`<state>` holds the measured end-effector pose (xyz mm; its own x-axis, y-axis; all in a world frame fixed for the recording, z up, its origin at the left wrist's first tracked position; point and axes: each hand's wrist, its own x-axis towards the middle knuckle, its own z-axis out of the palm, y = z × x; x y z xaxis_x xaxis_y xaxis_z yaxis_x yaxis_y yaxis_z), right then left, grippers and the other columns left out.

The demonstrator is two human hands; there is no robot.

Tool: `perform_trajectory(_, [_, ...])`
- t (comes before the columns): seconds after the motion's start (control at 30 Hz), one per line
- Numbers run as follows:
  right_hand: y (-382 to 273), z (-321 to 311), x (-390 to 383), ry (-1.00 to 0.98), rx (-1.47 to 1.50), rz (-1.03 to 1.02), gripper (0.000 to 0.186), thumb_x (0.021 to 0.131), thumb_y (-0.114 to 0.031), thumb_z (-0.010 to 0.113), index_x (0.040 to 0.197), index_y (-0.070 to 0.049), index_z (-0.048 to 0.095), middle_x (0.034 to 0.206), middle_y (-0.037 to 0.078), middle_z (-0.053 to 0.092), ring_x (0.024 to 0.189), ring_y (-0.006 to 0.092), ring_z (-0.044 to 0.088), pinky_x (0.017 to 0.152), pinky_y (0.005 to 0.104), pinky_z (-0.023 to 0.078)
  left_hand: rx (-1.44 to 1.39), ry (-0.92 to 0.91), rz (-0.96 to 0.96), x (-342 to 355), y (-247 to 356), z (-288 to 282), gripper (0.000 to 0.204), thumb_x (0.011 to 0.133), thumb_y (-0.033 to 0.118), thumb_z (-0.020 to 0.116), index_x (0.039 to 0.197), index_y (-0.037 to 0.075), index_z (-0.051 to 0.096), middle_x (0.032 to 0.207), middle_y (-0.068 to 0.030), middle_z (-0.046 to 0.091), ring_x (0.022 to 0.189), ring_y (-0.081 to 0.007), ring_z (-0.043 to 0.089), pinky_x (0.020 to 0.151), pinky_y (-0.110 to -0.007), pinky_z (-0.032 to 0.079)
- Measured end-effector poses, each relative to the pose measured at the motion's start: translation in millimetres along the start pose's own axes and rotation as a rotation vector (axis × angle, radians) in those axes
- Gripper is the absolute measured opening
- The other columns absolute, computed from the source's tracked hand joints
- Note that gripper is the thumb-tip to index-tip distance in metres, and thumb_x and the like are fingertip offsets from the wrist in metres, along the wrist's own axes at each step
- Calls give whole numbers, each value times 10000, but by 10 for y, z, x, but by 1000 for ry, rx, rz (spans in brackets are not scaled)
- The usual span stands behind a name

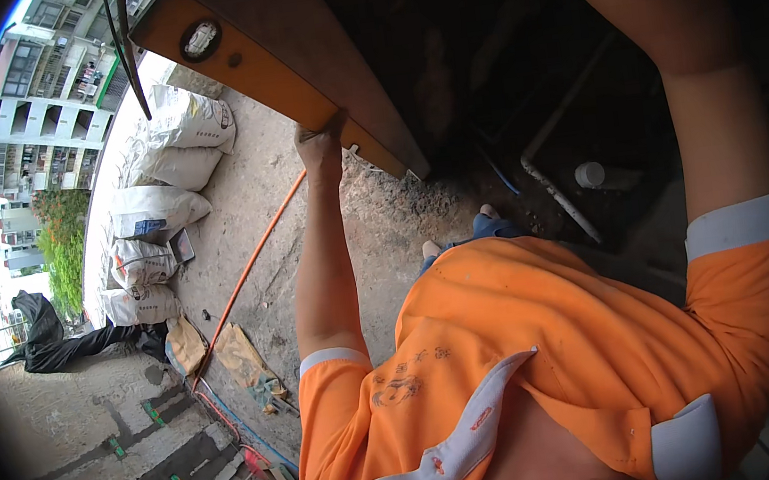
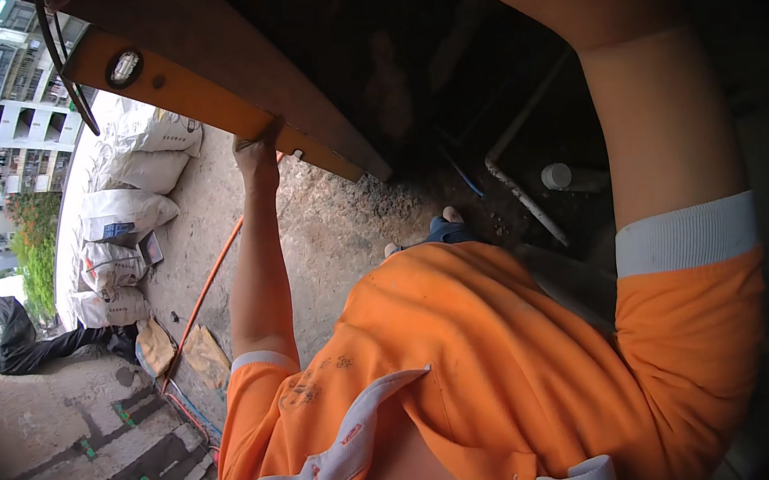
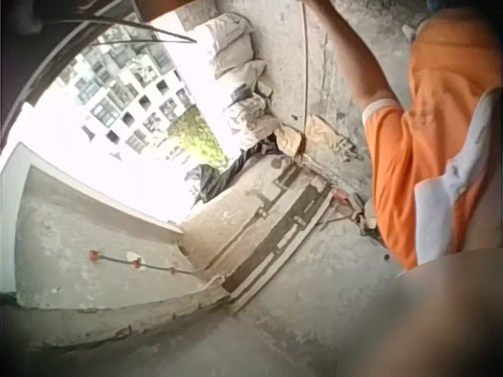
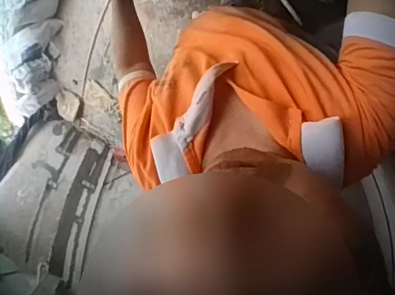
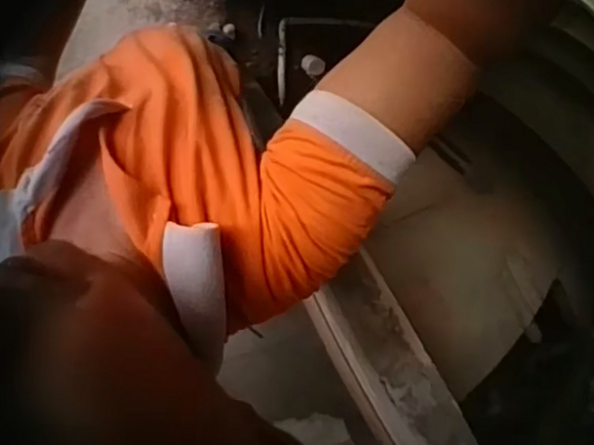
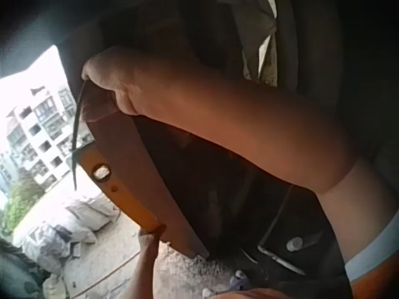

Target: Checking the levelness and alignment of a wall using a spirit level and a string line.

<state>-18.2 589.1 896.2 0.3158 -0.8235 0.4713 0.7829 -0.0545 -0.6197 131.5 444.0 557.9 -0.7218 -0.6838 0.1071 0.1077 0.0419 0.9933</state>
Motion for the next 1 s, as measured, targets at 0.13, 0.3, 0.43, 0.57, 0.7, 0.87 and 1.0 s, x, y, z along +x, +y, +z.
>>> perform_trajectory(0.13, [26, 40, -78, 118, -82, -31, 193, 918, -216, 456, 900, -56, 562, 744, 18, 582, 784, 128, 582, 720, 269, 496, 30, -1, 7, 25, 107, 82, 377, 732, 44, 729, 1073, 17, 570, 998, -57, 629, 910, -157, 591, 807, -286, 476])
perform_trajectory(0.3, [1, 9, -260, 264, -179, -83, 204, 916, -215, 463, 890, -42, 569, 738, 32, 591, 757, 133, 591, 687, 264, 503, -41, -30, 31, 15, 178, 112, 397, 726, 42, 735, 1085, 13, 567, 1036, -73, 616, 942, -174, 582, 842, -288, 467])
perform_trajectory(0.43, [50, -122, -432, 389, -229, -109, 213, 915, -214, 470, 881, -31, 573, 733, 43, 599, 735, 137, 599, 661, 260, 509, 21, -12, 56, 0, 191, 84, 367, 731, 48, 731, 1064, 11, 579, 1018, -73, 622, 939, -174, 583, 849, -297, 461])
perform_trajectory(0.57, [94, -307, -632, 520, -284, -125, 222, 913, -212, 476, 873, -20, 578, 728, 54, 606, 713, 141, 606, 634, 256, 514, 58, -9, 118, 0, 161, 102, 327, 736, 44, 723, 1035, 7, 595, 993, -74, 630, 930, -169, 583, 853, -296, 453])
perform_trajectory(0.7, [242, -391, -733, 639, -329, -117, 231, 912, -211, 482, 864, -9, 583, 724, 65, 613, 691, 145, 614, 608, 252, 520, 99, -5, 108, -80, 228, 142, 321, 736, 39, 720, 1030, -2, 597, 990, -75, 631, 929, -169, 582, 856, -293, 449])
perform_trajectory(0.87, [469, -385, -693, 761, -394, -76, 243, 910, -210, 490, 854, 5, 589, 718, 79, 622, 664, 150, 623, 575, 247, 527, 92, -4, 101, -61, 256, 120, 317, 740, 40, 715, 1027, -18, 592, 995, -84, 628, 932, -170, 580, 852, -297, 452])
perform_trajectory(1.0, [602, -387, -658, 863, -467, -39, 253, 908, -208, 496, 845, 16, 594, 713, 90, 630, 642, 154, 630, 549, 244, 532, 113, -2, 111, -15, 289, 208, 323, 741, 41, 713, 1032, -18, 587, 992, -87, 629, 933, -172, 581, 847, -298, 454])
